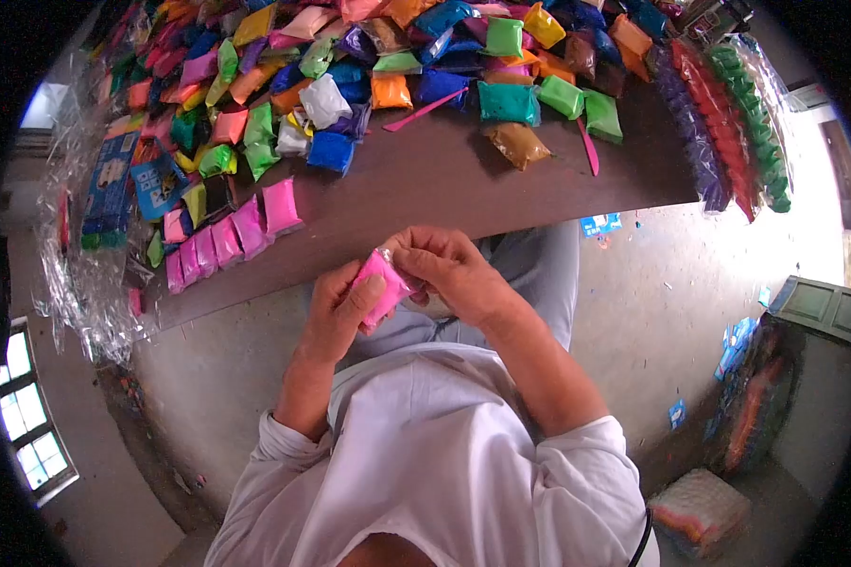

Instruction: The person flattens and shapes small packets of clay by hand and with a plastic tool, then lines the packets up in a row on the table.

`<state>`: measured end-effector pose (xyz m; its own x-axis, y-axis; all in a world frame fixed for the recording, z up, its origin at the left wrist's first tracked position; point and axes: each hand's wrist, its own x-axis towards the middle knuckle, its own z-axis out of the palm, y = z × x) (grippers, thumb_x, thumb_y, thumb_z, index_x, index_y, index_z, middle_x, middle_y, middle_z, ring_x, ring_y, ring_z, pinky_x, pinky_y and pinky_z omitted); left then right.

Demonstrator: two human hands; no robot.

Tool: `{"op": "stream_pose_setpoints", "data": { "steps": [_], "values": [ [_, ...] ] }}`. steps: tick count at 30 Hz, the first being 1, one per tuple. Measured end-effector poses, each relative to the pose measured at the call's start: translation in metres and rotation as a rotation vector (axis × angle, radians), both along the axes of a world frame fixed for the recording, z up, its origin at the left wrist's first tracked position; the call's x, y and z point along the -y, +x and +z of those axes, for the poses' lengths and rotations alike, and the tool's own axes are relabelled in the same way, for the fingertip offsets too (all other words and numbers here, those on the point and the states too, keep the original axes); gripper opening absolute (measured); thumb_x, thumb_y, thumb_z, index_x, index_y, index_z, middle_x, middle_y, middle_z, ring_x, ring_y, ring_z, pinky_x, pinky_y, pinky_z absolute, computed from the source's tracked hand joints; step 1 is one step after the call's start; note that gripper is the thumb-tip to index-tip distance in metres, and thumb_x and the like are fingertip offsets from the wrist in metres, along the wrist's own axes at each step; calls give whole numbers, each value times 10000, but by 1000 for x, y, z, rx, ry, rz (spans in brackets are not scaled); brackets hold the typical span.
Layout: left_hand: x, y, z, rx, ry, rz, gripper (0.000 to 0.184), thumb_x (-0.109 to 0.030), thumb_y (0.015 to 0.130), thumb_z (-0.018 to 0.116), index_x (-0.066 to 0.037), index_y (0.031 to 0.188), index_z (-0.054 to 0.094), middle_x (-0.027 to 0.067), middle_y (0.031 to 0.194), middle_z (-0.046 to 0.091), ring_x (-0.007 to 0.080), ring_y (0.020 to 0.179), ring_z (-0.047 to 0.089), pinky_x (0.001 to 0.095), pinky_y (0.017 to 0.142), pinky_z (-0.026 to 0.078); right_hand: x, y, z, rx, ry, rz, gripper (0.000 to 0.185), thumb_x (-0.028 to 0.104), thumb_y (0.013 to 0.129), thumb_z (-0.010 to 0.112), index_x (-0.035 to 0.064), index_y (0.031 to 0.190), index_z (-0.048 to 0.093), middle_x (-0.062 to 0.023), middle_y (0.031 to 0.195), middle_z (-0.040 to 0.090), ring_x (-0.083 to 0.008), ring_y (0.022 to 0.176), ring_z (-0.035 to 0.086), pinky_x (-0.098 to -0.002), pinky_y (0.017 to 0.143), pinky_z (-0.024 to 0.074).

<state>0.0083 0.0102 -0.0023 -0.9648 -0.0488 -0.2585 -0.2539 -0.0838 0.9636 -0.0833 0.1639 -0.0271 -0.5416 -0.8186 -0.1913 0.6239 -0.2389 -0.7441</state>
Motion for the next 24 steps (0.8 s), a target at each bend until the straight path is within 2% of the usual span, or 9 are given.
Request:
{"op": "stream_pose_setpoints", "data": {
  "steps": [3, 6, 8, 12, 14, 20, 24],
  "values": [
    [1, 1, -2, 0, 7, -3, 309, -335, 899, 531, -38, 828, 580, 8, 638, 569, 38, 490, 458, 184, 415, 343, -2, 1, 6, -3, 36, -11, 229, 254, 907, 542, 28, 923, 577, 18, 735, 537, -51, 603, 466, -204, 504, 371],
    [2, 2, -4, 41, 23, 10, 312, -345, 895, 534, -42, 838, 580, 7, 638, 571, 37, 491, 458, 184, 411, 340, -4, 2, 10, 119, 72, -69, 242, 275, 892, 566, 34, 895, 575, 16, 752, 544, -59, 613, 475, -206, 516, 378],
    [3, 4, -7, 39, 18, 27, 311, -347, 895, 532, -44, 849, 580, 3, 638, 566, 35, 488, 450, 186, 406, 335, -9, 2, 1, -121, 113, 5, 221, 256, 890, 575, 35, 875, 574, 4, 746, 550, -70, 604, 482, -210, 514, 388],
    [2, 5, -11, 46, -39, 39, 317, -354, 900, 525, -45, 859, 581, 1, 643, 559, 33, 483, 439, 185, 399, 325, -20, 3, -4, -131, 197, 114, 199, 226, 891, 576, 30, 856, 571, -6, 730, 548, -80, 588, 481, -219, 507, 400],
    [0, 4, -6, 58, 54, 25, 330, -368, 903, 519, -46, 868, 580, 3, 648, 554, 31, 477, 427, 181, 394, 315, -21, 6, -7, -11, 46, 39, 178, 201, 900, 561, 25, 870, 567, -17, 720, 551, -87, 580, 493, -224, 499, 407],
    [1, 5, -5, 114, 86, 54, 333, -371, 906, 515, -46, 876, 578, 7, 648, 551, 30, 480, 427, 177, 390, 307, -27, 6, -11, 290, -50, 56, 192, 214, 903, 554, 24, 923, 559, -27, 746, 569, -101, 602, 527, -222, 513, 419],
    [5, 7, -6, 120, 95, 71, 315, -361, 905, 517, -54, 868, 580, 4, 641, 544, 34, 486, 432, 180, 393, 310, -16, 11, 1, 119, 67, 41, 231, 212, 882, 595, 8, 985, 561, -34, 811, 589, -92, 668, 551, -230, 565, 450]
  ]
}}
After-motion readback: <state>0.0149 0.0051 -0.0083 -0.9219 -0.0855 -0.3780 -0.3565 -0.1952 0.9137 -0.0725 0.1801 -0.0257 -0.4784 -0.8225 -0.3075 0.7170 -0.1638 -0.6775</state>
